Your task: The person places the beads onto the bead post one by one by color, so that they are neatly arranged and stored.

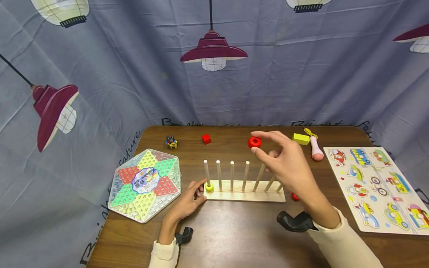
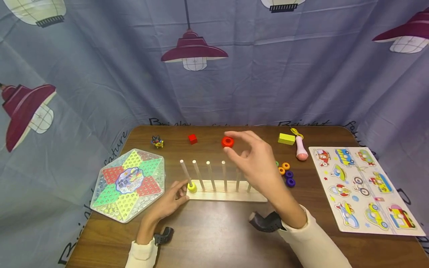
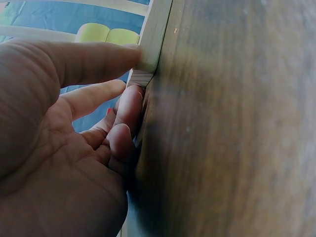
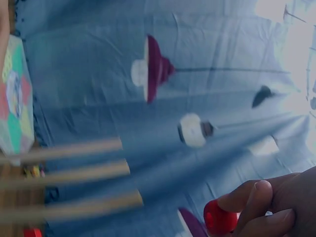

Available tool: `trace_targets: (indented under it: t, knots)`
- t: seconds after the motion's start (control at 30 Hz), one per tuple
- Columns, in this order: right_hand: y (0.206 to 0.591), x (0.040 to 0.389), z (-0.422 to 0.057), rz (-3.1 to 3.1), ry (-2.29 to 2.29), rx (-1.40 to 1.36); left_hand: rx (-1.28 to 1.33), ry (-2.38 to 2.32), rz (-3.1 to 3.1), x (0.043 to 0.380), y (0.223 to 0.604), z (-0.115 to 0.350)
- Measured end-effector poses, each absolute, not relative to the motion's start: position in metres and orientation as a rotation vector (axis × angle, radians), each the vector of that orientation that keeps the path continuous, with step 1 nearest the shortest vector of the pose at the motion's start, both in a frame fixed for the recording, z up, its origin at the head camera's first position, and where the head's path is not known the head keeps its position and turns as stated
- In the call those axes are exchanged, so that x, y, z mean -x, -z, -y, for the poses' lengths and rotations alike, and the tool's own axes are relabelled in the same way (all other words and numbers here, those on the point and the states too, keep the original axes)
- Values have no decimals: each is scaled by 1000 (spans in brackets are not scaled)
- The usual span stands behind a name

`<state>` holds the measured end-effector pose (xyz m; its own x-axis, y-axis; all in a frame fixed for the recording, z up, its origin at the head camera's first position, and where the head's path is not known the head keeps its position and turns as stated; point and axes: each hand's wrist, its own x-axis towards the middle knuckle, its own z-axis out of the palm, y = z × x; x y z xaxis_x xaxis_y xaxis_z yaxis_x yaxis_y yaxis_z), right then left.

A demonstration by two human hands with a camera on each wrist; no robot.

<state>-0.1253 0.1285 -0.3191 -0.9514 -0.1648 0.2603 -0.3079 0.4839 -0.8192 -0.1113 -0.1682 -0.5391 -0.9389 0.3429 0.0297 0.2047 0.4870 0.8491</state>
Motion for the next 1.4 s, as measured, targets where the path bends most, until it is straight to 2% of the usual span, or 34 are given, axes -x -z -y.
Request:
trace_targets:
  t: [0.27, 0.47, 1.1, 1.4]
  knots:
    - [332, 124, -82, 2672, -1510, -640, -465, -1446, -2575, 111, 537, 168]
    - [340, 124, -67, 2724, -1505, -672, -483, -1444, -2573, 110, 536, 168]
    - [347, 127, -63, 2787, -1371, -710, -443, -1431, -2571, 111, 537, 168]
    - [339, 124, -73, 2750, -1409, -700, -458, -1449, -2568, 111, 538, 168]
